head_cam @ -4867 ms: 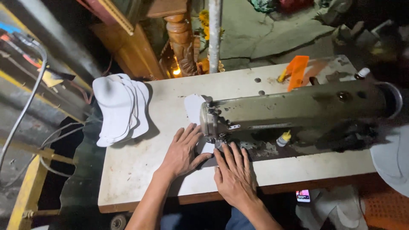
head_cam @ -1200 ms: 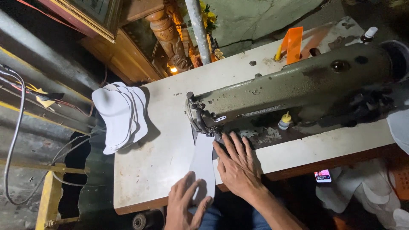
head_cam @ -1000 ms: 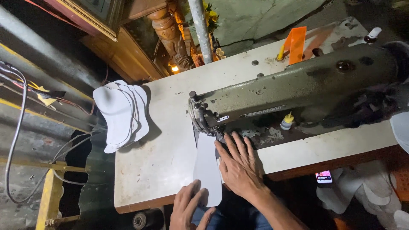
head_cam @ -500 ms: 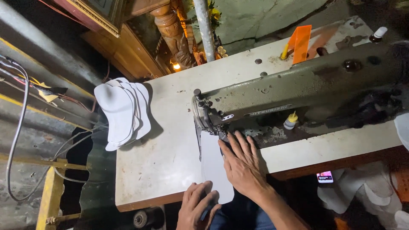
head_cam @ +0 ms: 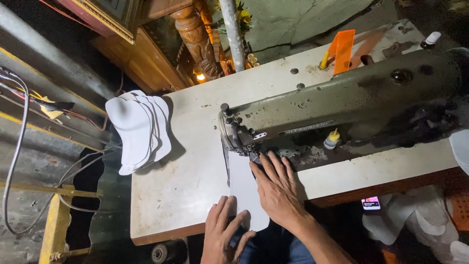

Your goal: Stitching the edges of white shoe insoles using an industrial Mitsubishi sewing machine.

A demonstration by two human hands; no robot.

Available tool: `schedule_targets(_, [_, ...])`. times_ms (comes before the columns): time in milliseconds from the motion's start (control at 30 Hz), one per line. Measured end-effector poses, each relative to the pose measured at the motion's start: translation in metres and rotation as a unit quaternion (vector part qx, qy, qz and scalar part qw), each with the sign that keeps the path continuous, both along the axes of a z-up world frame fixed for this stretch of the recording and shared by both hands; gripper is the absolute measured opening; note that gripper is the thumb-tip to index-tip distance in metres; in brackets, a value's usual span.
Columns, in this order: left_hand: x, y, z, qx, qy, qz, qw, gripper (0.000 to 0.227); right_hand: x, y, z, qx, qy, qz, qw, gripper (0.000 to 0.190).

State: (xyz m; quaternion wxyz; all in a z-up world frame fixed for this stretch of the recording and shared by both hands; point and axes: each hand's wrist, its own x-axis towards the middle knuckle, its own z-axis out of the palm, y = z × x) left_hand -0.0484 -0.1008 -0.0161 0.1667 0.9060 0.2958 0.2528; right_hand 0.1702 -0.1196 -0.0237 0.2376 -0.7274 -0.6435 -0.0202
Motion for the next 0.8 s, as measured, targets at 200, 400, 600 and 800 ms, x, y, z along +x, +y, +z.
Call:
schedule_targets(200, [0.0012, 0.0032, -0.0043, 0.013, 0.018, 0.001, 1.0, 0.05, -0.0007, 0.0012, -0.0014, -0.004, 0.026, 0.0, 1.0, 0.051])
schedule_targets(400, [0.0039, 0.0035, -0.0014, 0.013, 0.022, 0.005, 1.0, 0.049, -0.0023, 0.0021, 0.0008, 0.005, 0.025, -0.01, 1.0, 0.049])
schedule_targets(600, [0.0074, 0.0045, 0.0007, 0.012, 0.033, 0.009, 0.999, 0.047, -0.0023, 0.0016, 0.0023, 0.002, 0.029, -0.012, 0.999, 0.05])
schedule_targets(800, [0.0088, 0.0057, 0.0022, 0.002, 0.041, 0.015, 0.999, 0.049, -0.0025, 0.0025, 0.0011, 0.005, 0.025, -0.014, 1.0, 0.05])
